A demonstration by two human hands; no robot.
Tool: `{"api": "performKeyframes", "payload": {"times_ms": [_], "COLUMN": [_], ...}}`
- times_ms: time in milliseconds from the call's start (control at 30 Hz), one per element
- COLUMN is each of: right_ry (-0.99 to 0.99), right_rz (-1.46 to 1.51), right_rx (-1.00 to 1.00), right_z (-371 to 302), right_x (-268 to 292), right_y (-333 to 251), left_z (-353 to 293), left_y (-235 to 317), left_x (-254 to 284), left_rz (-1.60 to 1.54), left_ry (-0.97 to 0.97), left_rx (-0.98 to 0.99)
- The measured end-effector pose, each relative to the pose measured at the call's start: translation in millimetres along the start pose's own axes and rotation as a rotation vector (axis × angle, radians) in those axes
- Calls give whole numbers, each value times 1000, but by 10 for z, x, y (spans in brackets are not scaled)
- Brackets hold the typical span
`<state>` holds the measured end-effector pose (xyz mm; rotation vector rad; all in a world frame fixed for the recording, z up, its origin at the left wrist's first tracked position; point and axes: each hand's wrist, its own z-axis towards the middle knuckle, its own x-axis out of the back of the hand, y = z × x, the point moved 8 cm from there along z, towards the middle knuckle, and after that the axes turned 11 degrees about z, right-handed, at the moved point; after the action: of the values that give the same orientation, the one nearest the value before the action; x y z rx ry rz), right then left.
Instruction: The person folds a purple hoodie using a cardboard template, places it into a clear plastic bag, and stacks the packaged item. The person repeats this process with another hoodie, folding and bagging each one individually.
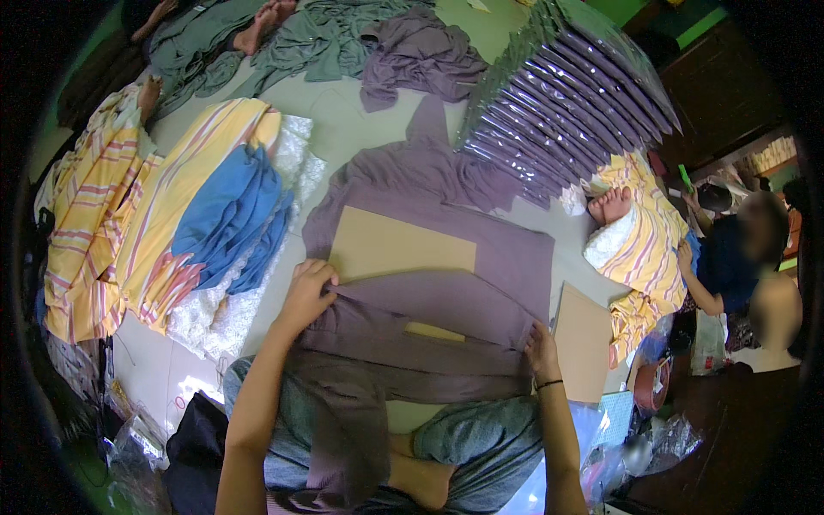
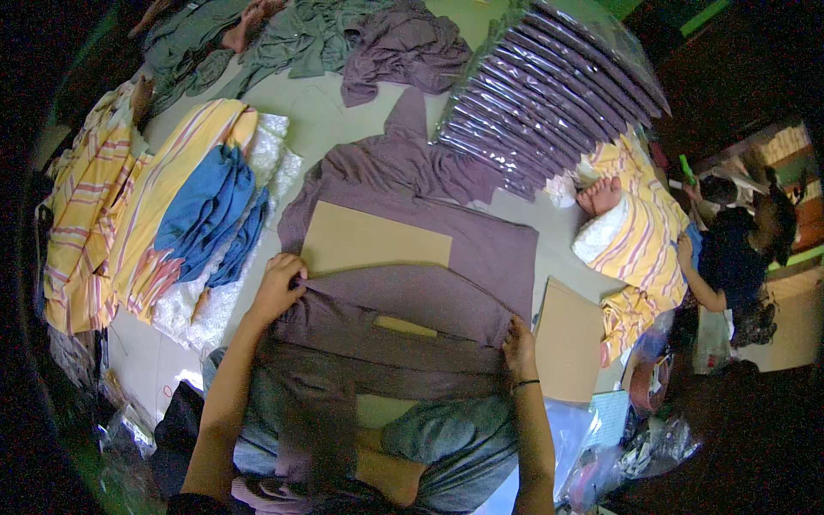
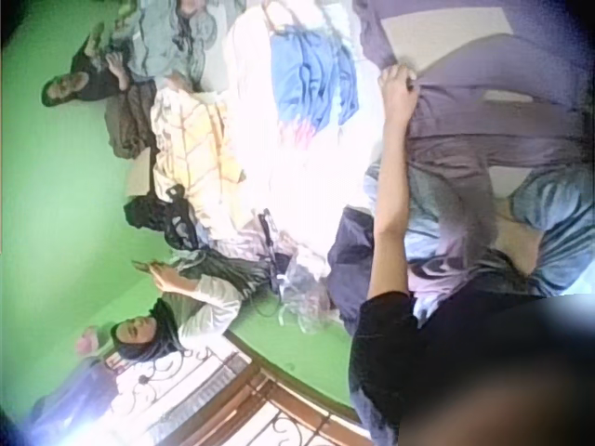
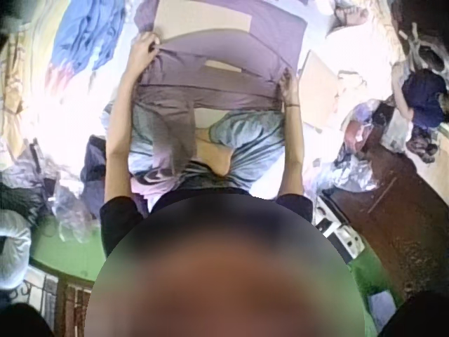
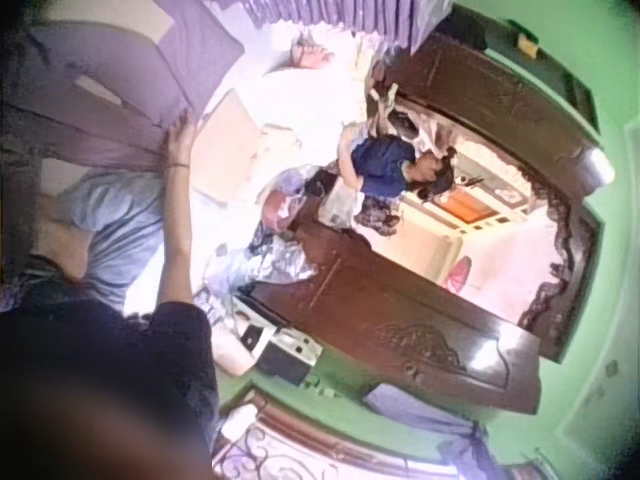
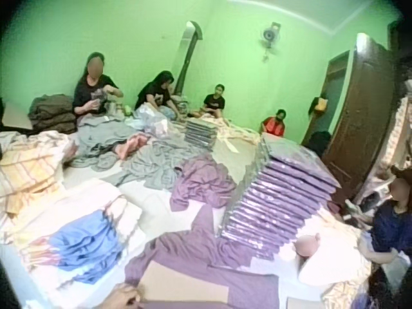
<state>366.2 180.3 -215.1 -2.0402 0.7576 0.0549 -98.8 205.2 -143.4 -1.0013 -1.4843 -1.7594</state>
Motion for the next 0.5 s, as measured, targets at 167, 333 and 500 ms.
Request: {"api": "performKeyframes", "payload": {"times_ms": [167,333,500], "right_ry": [42,-24,-201], "right_rz": [-831,-382,-14], "right_rx": [190,210,377], "right_z": [-133,-256,-422], "right_x": [-87,-578,-502], "right_y": [-138,-462,-939], "left_z": [-5,-30,-58], "left_y": [45,109,162], "left_x": [-17,27,45], "left_rz": [-244,-253,-295], "left_ry": [-25,-27,-26], "left_rx": [75,1,-31]}}
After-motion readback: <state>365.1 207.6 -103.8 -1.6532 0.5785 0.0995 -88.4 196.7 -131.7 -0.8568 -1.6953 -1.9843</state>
